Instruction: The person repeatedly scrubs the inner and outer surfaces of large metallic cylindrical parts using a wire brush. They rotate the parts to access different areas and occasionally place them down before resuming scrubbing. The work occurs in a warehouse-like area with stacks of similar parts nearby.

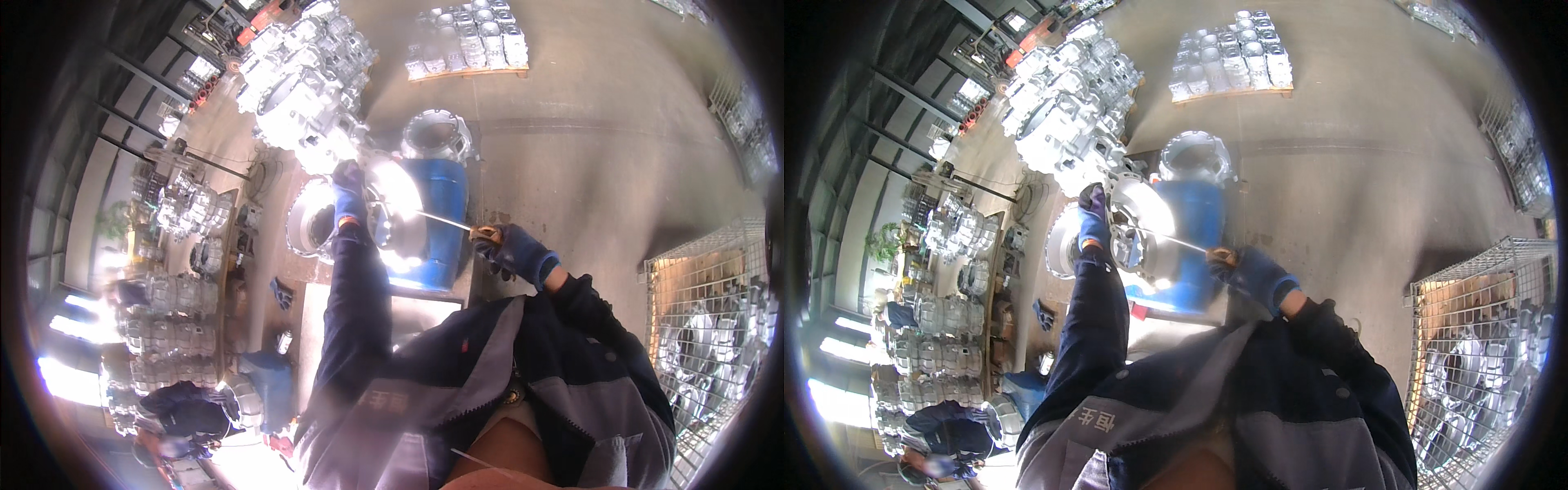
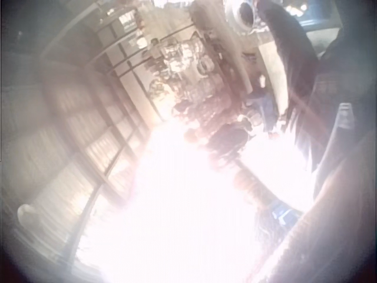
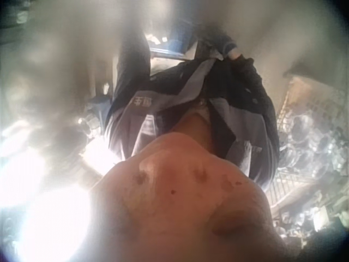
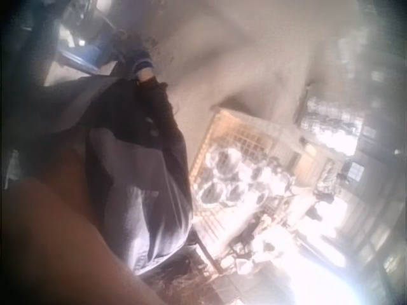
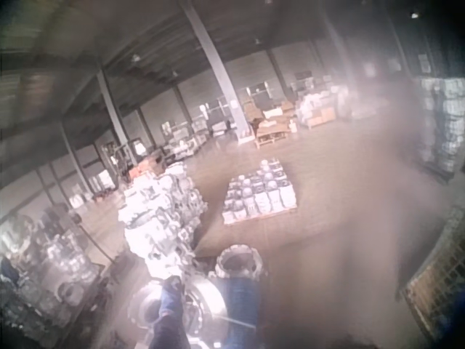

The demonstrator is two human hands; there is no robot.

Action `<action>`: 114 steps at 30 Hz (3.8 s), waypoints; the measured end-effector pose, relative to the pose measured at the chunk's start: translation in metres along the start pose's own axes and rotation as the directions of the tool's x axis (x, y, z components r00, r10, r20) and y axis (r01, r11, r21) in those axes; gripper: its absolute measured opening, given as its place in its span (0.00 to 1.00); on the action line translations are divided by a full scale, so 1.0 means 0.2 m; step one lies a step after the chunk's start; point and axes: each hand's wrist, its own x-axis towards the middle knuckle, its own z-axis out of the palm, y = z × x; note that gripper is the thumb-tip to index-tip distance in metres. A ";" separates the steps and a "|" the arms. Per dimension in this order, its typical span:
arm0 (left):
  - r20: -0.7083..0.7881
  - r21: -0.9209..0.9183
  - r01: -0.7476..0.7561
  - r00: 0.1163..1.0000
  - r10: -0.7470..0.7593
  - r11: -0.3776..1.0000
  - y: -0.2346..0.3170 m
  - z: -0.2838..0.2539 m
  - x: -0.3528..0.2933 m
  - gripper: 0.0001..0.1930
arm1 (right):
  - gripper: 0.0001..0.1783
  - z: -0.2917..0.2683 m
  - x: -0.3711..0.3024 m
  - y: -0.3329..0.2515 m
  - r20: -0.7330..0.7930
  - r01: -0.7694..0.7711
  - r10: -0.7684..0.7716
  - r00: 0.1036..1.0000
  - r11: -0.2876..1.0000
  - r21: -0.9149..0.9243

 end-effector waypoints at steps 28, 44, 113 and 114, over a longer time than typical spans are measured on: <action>0.124 -0.121 0.288 0.954 -0.274 0.950 0.37 0.05 -0.18 0.12 | 0.18 -0.10 0.29 0.01 0.120 0.084 -0.082 0.989 0.996 -0.017; 0.056 -0.159 0.195 0.980 -0.188 0.968 0.26 0.07 -0.13 0.08 | 0.19 -0.10 0.32 -0.02 -0.118 0.098 -0.169 0.978 0.884 -0.456; 0.102 0.304 0.206 0.964 -0.247 0.930 0.11 0.04 0.01 0.17 | 0.19 -0.08 0.57 -0.03 -0.292 -0.088 -0.027 0.956 0.924 -0.372; 0.100 0.328 0.196 0.965 -0.241 0.924 0.10 0.04 0.02 0.17 | 0.21 -0.09 0.56 -0.05 -0.274 -0.118 0.009 0.962 0.915 -0.385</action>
